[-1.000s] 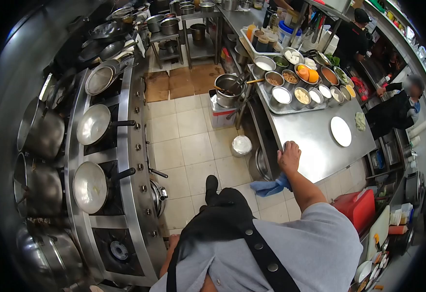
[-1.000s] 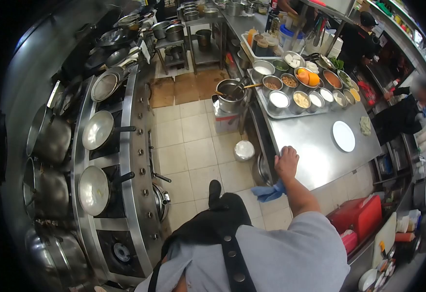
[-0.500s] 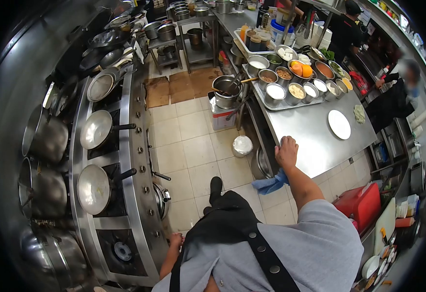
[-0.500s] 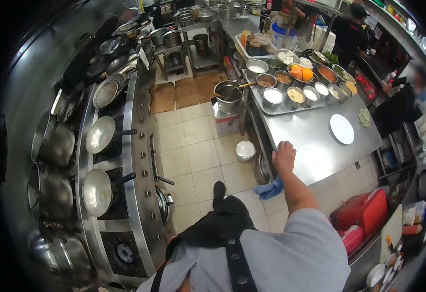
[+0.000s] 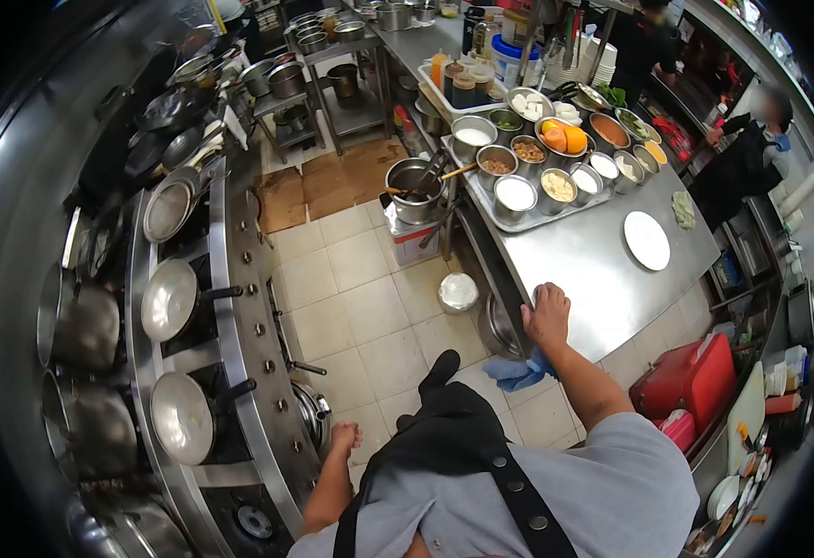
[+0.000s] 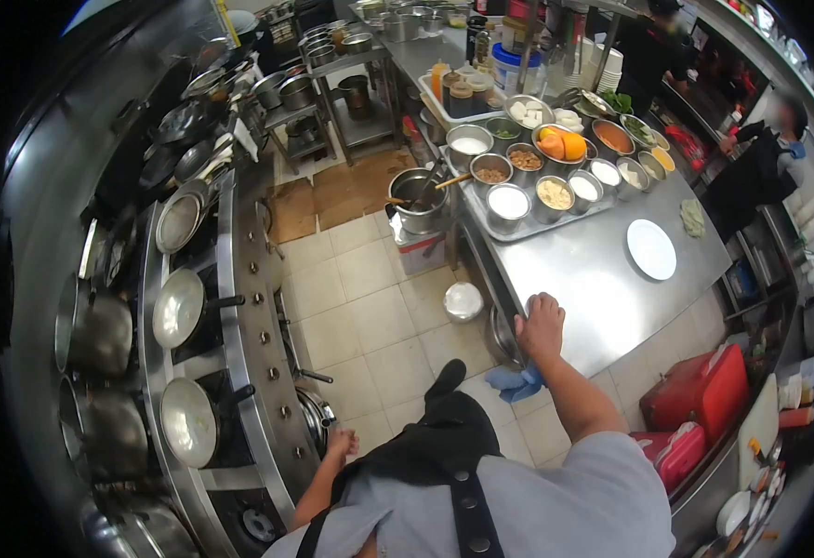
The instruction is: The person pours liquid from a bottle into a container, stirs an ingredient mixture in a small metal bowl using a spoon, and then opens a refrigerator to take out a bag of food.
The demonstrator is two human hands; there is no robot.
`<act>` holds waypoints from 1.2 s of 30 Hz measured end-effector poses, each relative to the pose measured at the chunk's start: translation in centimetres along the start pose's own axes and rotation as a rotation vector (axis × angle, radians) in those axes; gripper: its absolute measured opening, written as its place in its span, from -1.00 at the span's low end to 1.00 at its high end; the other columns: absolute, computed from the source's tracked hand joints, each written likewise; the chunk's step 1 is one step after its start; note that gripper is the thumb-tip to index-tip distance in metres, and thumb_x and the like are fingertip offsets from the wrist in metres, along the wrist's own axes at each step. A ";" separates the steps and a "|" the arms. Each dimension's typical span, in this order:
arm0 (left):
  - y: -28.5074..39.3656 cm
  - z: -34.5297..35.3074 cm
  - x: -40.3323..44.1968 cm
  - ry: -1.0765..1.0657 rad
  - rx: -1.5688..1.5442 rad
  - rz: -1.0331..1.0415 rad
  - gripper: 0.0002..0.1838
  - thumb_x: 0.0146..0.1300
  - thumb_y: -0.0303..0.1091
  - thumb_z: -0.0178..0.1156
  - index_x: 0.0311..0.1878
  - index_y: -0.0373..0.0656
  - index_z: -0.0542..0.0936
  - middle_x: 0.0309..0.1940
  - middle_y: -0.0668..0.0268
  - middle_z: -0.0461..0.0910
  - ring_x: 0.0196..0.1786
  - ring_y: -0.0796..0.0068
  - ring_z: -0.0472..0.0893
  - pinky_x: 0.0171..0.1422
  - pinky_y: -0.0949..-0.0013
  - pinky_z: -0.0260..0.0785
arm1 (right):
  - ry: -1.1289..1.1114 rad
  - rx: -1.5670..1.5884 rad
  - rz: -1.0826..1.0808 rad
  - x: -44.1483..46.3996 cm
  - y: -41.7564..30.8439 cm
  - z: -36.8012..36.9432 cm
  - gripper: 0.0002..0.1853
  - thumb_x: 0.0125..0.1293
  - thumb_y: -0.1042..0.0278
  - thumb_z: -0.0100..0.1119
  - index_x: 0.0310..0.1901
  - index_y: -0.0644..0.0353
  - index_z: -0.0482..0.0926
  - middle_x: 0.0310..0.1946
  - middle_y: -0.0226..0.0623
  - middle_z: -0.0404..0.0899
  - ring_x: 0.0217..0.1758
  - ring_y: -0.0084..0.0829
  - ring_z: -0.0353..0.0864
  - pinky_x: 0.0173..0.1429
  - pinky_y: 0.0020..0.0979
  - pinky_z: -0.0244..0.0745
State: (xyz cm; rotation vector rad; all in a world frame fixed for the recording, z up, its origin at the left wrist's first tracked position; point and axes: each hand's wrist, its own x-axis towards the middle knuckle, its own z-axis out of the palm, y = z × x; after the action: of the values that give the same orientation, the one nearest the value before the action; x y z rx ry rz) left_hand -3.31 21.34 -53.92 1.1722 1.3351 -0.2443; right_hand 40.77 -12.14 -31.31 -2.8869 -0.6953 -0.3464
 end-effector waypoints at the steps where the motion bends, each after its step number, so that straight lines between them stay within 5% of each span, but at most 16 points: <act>1: 3.8 0.8 0.8 -0.030 0.062 0.095 -0.87 0.33 -0.35 0.13 -0.25 -0.18 0.60 -0.52 0.27 0.62 -0.61 0.45 0.57 -0.61 0.34 0.42 | -0.010 0.012 0.007 0.0 -0.1 -0.1 -0.46 0.21 0.12 0.35 0.11 0.25 0.45 0.17 -0.08 0.42 0.33 -0.13 0.35 0.34 -0.12 0.21; 5: 20.5 7.1 1.4 -0.092 0.103 0.485 -0.87 0.32 -0.36 0.26 -0.30 -0.18 0.55 -0.55 0.34 0.57 -0.60 0.57 0.51 -0.54 0.45 0.37 | -0.038 0.061 0.027 0.4 -0.2 -0.7 -0.49 0.21 0.14 0.36 0.09 0.25 0.46 0.16 -0.08 0.42 0.32 -0.12 0.34 0.34 -0.11 0.20; 10: 37.9 16.3 0.4 -0.234 0.167 0.740 -0.74 0.27 -0.40 0.34 -0.04 -0.21 0.52 -0.41 0.36 0.59 -0.45 0.60 0.54 -0.36 0.47 0.43 | -0.060 0.060 0.053 0.8 0.0 -1.0 -0.49 0.18 0.12 0.36 0.07 0.22 0.46 0.11 -0.10 0.41 0.29 -0.13 0.35 0.29 -0.13 0.22; 13: 44.5 20.7 0.2 -0.225 0.209 0.908 -0.61 0.25 -0.40 0.37 0.08 -0.22 0.47 -0.37 0.37 0.59 -0.41 0.60 0.55 -0.30 0.50 0.44 | -0.059 0.063 0.058 1.0 0.3 -1.5 -0.47 0.19 0.09 0.35 0.09 0.21 0.45 0.11 -0.11 0.42 0.29 -0.16 0.37 0.30 -0.13 0.23; 18: 51.8 25.9 4.8 -0.249 0.192 1.045 -0.24 0.20 -0.39 0.44 0.41 -0.16 0.26 0.06 0.17 0.44 -0.26 0.51 0.57 -0.13 0.42 0.49 | -0.064 0.117 0.078 0.7 0.9 -0.8 -0.48 0.23 0.10 0.33 0.12 0.21 0.46 0.18 -0.09 0.42 0.33 -0.15 0.37 0.32 -0.13 0.25; 21: 55.1 28.3 4.8 -0.156 0.355 1.089 -0.21 0.20 -0.40 0.44 0.44 -0.11 0.24 -0.02 0.18 0.50 -0.21 0.45 0.59 -0.18 0.37 0.52 | -0.064 0.144 0.107 0.6 0.9 -0.9 -0.48 0.20 0.07 0.36 0.11 0.18 0.51 0.18 -0.13 0.44 0.35 -0.15 0.37 0.35 -0.13 0.23; 25: 58.2 30.9 5.4 -0.345 0.210 0.998 -0.39 0.23 -0.44 0.39 0.30 -0.21 0.35 -0.34 0.29 0.58 -0.37 0.50 0.61 -0.33 0.41 0.49 | -0.037 0.179 0.121 0.7 0.9 -1.4 -0.51 0.23 0.12 0.34 0.13 0.16 0.50 0.17 -0.16 0.46 0.34 -0.21 0.38 0.33 -0.17 0.27; 26: 58.7 31.0 5.2 -0.332 0.259 0.953 -0.49 0.28 -0.41 0.36 0.22 -0.26 0.38 -0.34 0.27 0.62 -0.48 0.53 0.61 -0.50 0.47 0.45 | -0.026 0.163 0.128 0.7 0.8 -1.5 -0.51 0.21 0.13 0.36 0.12 0.14 0.51 0.17 -0.20 0.47 0.34 -0.23 0.40 0.33 -0.19 0.29; 30: 60.7 31.8 6.0 -0.381 0.273 0.872 -0.71 0.30 -0.45 0.31 0.03 -0.29 0.52 -0.46 0.34 0.61 -0.57 0.60 0.57 -0.54 0.50 0.42 | -0.005 0.177 0.164 0.7 0.5 -1.4 -0.51 0.19 0.14 0.38 0.11 0.12 0.52 0.18 -0.22 0.48 0.32 -0.25 0.42 0.33 -0.21 0.30; 36: 63.2 33.3 7.6 -0.289 0.446 1.166 -0.76 0.17 -0.42 0.38 -0.12 -0.25 0.62 -0.48 0.35 0.60 -0.48 0.57 0.59 -0.39 0.40 0.44 | 0.004 0.172 0.201 1.1 0.1 -1.7 -0.51 0.16 0.13 0.40 0.10 0.09 0.52 0.16 -0.25 0.50 0.32 -0.26 0.44 0.32 -0.21 0.32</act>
State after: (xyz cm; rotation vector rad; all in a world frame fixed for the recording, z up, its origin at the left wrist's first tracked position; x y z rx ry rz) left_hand 65.47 28.26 -34.42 2.0080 0.1967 0.1539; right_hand 41.47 -12.09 -29.43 -2.7589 -0.4074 -0.2521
